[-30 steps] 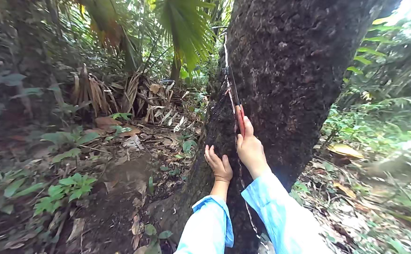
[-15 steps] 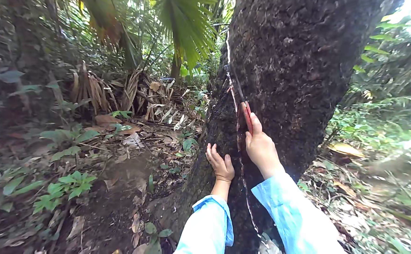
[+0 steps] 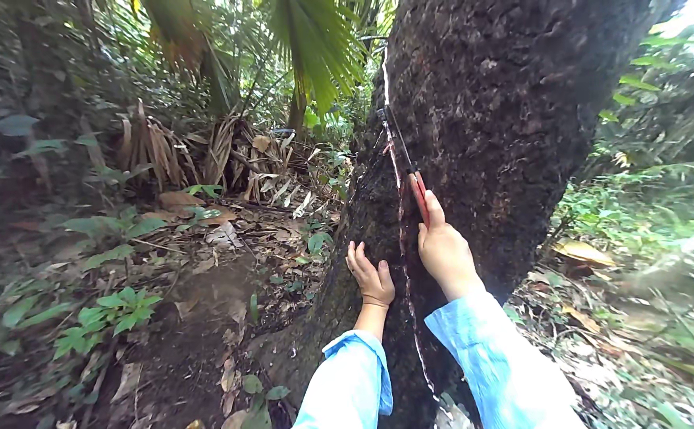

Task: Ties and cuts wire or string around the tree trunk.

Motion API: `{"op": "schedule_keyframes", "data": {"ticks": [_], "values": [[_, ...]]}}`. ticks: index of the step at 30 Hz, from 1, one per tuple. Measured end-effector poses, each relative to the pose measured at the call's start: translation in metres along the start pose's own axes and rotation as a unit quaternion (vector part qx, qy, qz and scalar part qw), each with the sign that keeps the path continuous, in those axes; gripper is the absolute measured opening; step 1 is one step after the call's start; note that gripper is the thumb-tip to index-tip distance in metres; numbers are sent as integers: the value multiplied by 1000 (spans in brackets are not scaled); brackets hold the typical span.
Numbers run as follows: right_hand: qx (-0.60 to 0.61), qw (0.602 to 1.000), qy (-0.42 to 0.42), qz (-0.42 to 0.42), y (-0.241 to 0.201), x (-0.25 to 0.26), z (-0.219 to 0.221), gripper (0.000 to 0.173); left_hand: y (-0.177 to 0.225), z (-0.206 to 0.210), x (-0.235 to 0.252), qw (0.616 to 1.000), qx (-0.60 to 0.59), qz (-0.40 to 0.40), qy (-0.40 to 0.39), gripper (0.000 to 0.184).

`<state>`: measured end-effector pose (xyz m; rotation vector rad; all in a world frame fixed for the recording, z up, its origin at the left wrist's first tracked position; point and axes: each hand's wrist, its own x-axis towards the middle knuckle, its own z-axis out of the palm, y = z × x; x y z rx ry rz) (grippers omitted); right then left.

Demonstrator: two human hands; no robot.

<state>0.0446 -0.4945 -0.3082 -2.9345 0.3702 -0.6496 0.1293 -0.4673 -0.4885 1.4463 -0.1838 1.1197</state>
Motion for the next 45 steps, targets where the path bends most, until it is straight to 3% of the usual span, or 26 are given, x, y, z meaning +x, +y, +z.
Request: {"op": "schedule_keyframes", "data": {"ticks": [9, 17, 20, 22, 24, 26, 30, 34, 38, 42, 45], "values": [[0, 1000, -17, 14, 12, -22, 4, 60, 1, 2, -1, 1000, 0, 5, -4, 75], [94, 992, -88, 0, 6, -50, -33, 64, 2, 1, 0, 1000, 10, 3, -5, 74], [124, 988, -89, -11, 27, -74, -39, 63, 4, 0, 1, 999, -17, -50, -8, 69], [155, 984, -81, -30, 42, -80, -45, 61, 17, -7, 13, 991, -49, -127, -21, 63], [183, 980, -49, -59, 58, -72, -46, 59, 37, -12, 39, 975, -79, -205, -26, 58], [206, 975, -12, -82, 71, -57, -41, 59, 57, -14, 72, 969, -99, -220, -54, 57], [239, 966, 14, -95, 87, -34, -20, 59, 73, -1, 135, 990, -66, -103, -70, 57], [271, 955, 43, -117, 90, -35, 0, 58, 85, 2, 175, 991, -18, -94, -96, 52], [305, 942, 52, -130, 95, -46, 7, 59, 94, 11, 213, 968, 77, -49, -232, 62], [318, 938, 45, -132, 110, -56, 16, 60, 103, 22, 230, 956, 148, 25, -253, 34], [323, 935, 57, -136, 120, -72, 28, 61, 112, 22, 230, 949, 181, 37, -256, 27]]}}
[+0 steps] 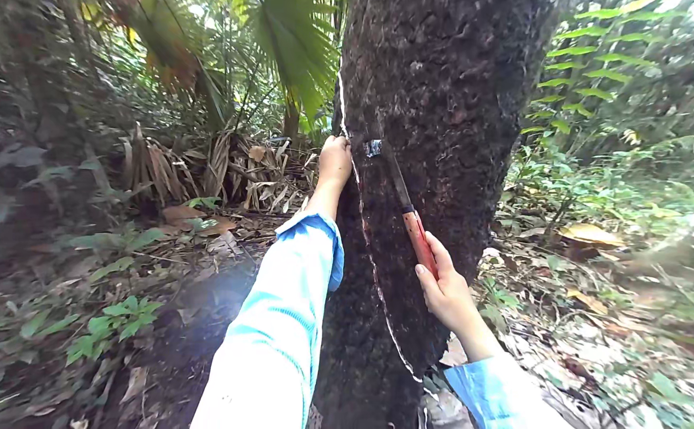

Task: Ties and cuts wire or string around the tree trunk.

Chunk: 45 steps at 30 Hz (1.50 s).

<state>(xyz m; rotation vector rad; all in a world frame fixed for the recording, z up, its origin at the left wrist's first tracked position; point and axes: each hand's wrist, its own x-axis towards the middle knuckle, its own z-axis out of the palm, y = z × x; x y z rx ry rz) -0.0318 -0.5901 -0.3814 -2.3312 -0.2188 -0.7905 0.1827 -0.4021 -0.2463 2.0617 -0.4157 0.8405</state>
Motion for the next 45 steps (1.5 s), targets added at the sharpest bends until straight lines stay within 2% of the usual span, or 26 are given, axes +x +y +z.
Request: {"op": "schedule_keyframes", "data": {"ticks": [4, 7, 9, 11, 12, 13, 14, 15, 17, 18, 19, 20, 21, 23, 24, 26, 29, 31, 34, 39, 42, 45], "values": [[-14, 1000, 6, -22, 7, -24, 13, 60, -32, 10, -30, 999, -24, 7, 25, 31], [-11, 1000, -12, -17, 9, -28, 25, 60, -86, 22, -71, 998, -33, -52, 15, 33], [-21, 1000, -2, -12, 9, -26, 36, 59, -119, 24, -98, 989, 10, -138, -60, 34], [-38, 999, 2, 6, 8, -24, 48, 59, -134, 19, -117, 951, 70, -236, -184, 35], [-48, 999, 2, 13, 9, -25, 55, 59, -132, 14, -123, 936, 83, -267, -213, 36], [-57, 998, 3, 17, 10, -27, 62, 59, -126, 11, -129, 939, 87, -267, -200, 37], [-64, 998, 6, 18, 11, -29, 69, 60, -118, 10, -135, 957, 80, -233, -151, 37], [-69, 997, 10, 20, 10, -30, 75, 60, -109, 10, -140, 980, 64, -166, -83, 35], [-75, 997, 29, 16, 6, -27, 84, 60, -85, 18, -148, 997, 22, 33, 67, 28], [-82, 996, 34, 20, 4, -25, 88, 61, -70, 22, -150, 982, -3, 148, 116, 25], [-90, 995, 27, 40, 1, -23, 91, 61, -55, 28, -151, 955, -30, 262, 136, 23], [-103, 992, 15, 64, 0, -23, 93, 60, -41, 33, -152, 924, -55, 360, 119, 25], [-118, 989, -1, 94, -1, -25, 95, 58, -29, 39, -154, 895, -70, 434, 75, 34], [-143, 984, 6, 107, -1, -34, 99, 48, -17, 57, -158, 856, -94, 508, 2, 55], [-154, 983, 20, 98, -3, -36, 101, 41, -15, 64, -160, 849, -95, 519, 0, 62], [-164, 982, 25, 94, -7, -34, 100, 39, -14, 70, -158, 847, -95, 521, 30, 70], [-179, 978, 13, 108, -8, -26, 96, 40, -13, 78, -151, 851, -106, 508, 74, 74], [-188, 977, 25, 97, -2, -36, 97, 36, -13, 83, -163, 858, -117, 492, 86, 74], [-191, 978, 39, 79, -13, -46, 96, 36, -11, 75, -169, 860, -136, 486, 76, 74], [-186, 978, 10, 98, -31, -62, 82, 41, -3, 65, -183, 875, -153, 458, 35, 75], [-173, 979, 8, 103, -23, -97, 79, 36, 0, 67, -216, 872, -156, 464, 20, 77], [-175, 981, 50, 60, -8, -92, 84, 34, 0, 70, -209, 863, -161, 476, 46, 74]]}}
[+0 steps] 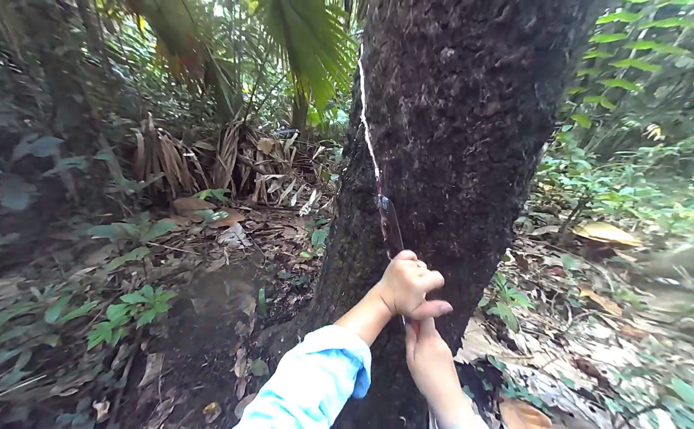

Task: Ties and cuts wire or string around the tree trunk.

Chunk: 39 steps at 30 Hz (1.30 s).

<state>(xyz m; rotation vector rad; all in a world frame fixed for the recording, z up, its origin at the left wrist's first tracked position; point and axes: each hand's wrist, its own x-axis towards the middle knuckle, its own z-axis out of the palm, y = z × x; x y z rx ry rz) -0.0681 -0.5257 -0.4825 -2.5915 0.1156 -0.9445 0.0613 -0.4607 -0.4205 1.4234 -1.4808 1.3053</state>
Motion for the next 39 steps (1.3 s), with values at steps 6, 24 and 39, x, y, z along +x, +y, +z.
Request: {"op": "schedule_keyframes", "data": {"ticks": [6, 24, 39], "values": [[-26, 1000, 2, -10, 3, 44, 13, 31, -38, 9, 8, 998, 50, 13, 32, 75], [11, 1000, -25, -7, 17, 20, 13, 34, -16, 16, -6, 999, 41, 7, 10, 70], [34, 999, -18, -3, 46, -20, 27, 30, 19, 32, -37, 998, 60, 2, -26, 61]]}}
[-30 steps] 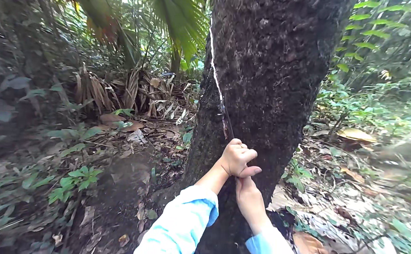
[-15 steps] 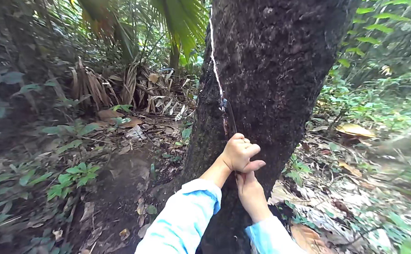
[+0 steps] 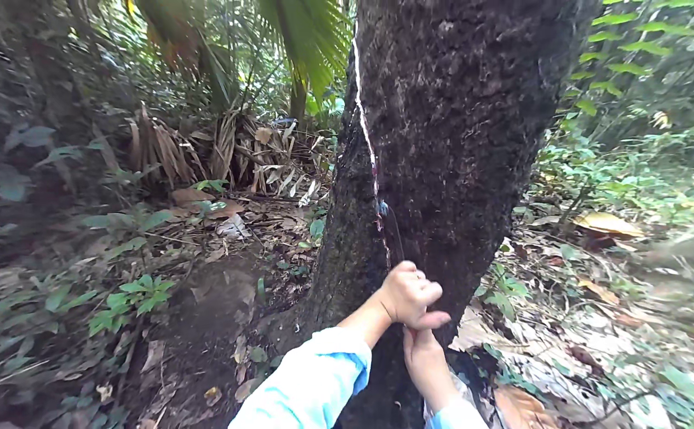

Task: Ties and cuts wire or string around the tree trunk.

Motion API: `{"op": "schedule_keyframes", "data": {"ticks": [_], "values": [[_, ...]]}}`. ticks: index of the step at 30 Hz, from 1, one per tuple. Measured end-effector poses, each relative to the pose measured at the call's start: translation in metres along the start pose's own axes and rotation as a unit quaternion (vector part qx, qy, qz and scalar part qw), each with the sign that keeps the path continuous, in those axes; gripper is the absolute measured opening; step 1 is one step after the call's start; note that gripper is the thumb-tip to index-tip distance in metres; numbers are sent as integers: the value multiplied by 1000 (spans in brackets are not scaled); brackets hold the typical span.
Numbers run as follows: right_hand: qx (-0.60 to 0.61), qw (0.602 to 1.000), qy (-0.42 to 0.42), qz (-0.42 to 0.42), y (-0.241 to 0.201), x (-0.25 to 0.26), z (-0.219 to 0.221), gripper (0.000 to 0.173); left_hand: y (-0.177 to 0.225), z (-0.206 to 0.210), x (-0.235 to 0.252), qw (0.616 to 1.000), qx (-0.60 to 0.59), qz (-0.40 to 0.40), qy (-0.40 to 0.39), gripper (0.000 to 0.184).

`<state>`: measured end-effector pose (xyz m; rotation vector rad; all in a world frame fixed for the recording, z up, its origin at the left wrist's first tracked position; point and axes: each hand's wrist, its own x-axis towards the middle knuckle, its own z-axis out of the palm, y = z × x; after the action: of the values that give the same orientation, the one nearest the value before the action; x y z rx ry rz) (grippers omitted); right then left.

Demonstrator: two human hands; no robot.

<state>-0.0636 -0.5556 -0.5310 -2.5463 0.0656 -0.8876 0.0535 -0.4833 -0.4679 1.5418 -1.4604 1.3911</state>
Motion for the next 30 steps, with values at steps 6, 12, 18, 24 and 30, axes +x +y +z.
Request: {"op": "schedule_keyframes", "data": {"ticks": [6, 12, 18, 24, 30], "values": [[16, 1000, -8, -9, -17, -14, -44, 39, 14, -10, 18, 999, -34, -19, 27, 62], [13, 1000, -24, -14, -33, -18, -76, 47, 26, -21, 36, 996, -55, -61, 25, 61], [9, 992, 75, -97, -6, 25, -27, 43, -15, -12, 41, 999, -11, -13, 33, 63], [37, 998, 41, -29, 7, 11, 16, 28, -12, 3, 2, 999, 17, 27, 7, 64], [21, 996, 73, -54, -5, 33, 21, 29, -34, -8, 16, 999, 12, 32, 19, 66]]}}
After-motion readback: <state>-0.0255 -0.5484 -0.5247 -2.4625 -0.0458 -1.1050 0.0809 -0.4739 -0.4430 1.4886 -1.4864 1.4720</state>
